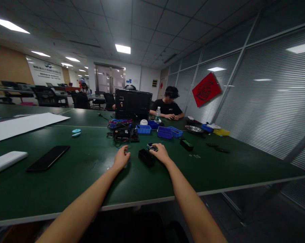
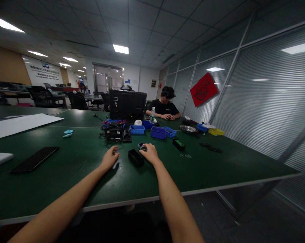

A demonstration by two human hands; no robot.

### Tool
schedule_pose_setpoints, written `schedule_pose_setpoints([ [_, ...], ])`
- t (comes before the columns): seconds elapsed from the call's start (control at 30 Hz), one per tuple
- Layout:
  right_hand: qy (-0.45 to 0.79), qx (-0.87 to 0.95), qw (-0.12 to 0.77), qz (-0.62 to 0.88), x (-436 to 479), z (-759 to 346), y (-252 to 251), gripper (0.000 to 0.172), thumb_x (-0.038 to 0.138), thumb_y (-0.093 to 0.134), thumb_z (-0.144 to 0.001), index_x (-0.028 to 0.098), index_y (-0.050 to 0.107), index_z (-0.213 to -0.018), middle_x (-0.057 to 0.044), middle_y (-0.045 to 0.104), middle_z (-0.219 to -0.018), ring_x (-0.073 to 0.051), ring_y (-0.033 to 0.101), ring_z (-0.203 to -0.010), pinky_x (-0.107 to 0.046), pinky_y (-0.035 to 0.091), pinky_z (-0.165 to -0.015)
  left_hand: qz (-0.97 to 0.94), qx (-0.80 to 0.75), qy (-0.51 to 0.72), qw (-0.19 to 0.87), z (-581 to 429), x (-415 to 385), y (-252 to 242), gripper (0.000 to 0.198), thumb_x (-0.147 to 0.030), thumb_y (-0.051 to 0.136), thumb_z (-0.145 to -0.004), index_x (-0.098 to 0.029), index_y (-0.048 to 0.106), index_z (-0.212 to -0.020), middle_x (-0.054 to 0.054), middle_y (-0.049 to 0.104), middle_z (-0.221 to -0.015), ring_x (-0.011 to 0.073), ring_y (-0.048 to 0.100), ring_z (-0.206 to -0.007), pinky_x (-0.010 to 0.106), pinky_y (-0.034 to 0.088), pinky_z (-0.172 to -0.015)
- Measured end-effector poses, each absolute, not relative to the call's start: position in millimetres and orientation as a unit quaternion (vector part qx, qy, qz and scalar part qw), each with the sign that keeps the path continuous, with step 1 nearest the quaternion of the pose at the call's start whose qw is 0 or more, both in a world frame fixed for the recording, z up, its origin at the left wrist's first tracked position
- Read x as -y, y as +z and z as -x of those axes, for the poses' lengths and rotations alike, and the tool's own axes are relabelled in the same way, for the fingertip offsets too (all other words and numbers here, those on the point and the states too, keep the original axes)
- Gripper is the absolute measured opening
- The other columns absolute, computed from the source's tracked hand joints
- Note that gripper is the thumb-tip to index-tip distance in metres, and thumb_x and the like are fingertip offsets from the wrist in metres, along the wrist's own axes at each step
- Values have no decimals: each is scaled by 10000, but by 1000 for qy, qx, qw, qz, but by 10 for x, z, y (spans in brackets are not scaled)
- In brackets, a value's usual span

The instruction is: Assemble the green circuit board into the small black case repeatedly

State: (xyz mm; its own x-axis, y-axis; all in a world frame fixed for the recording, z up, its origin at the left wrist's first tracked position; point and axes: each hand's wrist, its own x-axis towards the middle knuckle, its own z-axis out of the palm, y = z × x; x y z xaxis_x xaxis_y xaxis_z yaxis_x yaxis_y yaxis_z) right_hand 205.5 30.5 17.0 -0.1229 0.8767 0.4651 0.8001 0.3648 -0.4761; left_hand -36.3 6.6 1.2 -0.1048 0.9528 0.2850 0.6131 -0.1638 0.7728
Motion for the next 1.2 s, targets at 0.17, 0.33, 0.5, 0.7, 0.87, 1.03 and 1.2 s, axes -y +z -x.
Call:
schedule_pose_setpoints([
  [0.17,81,711,324,618,-383,-2113,107,340,276,579,-691,185,581,-1019,-56,564,-921,-154,529,-799,-246,390,-707,-639,-614,416,205,364,-64,15,426,-225,495,-731,-151,476,-1150,93,579,-1041,123,568,-750,263,436,-750],
  [0.33,72,629,323,703,-450,-2260,122,299,316,499,-755,169,589,-1000,-73,612,-925,-187,560,-843,-257,396,-699,-637,-608,425,207,369,-86,-15,426,-222,497,-727,-151,478,-1146,91,578,-1035,119,568,-746,260,436,-756],
  [0.5,79,573,300,758,-461,-2363,160,345,399,426,-802,184,579,-1023,-95,616,-975,-215,567,-892,-281,402,-706,-636,-606,428,210,370,-97,-31,425,-223,499,-727,-155,477,-1146,89,581,-1034,117,572,-735,257,444,-738],
  [0.7,24,575,302,760,-450,-2386,162,447,472,374,-810,167,553,-1083,-129,571,-1037,-230,535,-932,-306,393,-765,-637,-613,423,200,370,-108,-37,424,-214,509,-719,-152,487,-1139,91,587,-1031,121,570,-740,255,444,-728],
  [0.87,3,597,267,756,-450,-2366,110,417,422,509,-735,205,557,-1088,-110,551,-1040,-252,500,-973,-317,385,-794,-637,-613,422,202,364,-96,-17,427,-212,504,-722,-150,484,-1144,93,587,-1034,121,571,-741,251,443,-724],
  [1.03,39,581,280,763,-483,-2392,101,354,373,493,-752,214,561,-1061,-93,561,-1039,-219,527,-945,-293,396,-771,-636,-614,421,202,362,-83,-8,424,-221,507,-723,-156,486,-1142,86,591,-1026,123,573,-753,248,444,-724],
  [1.2,98,523,310,788,-513,-2466,138,372,423,381,-814,197,562,-1048,-102,595,-1008,-224,553,-923,-305,410,-724,-637,-613,421,203,364,-72,-2,419,-221,499,-729,-157,480,-1142,84,588,-1027,120,569,-746,248,443,-730],
])
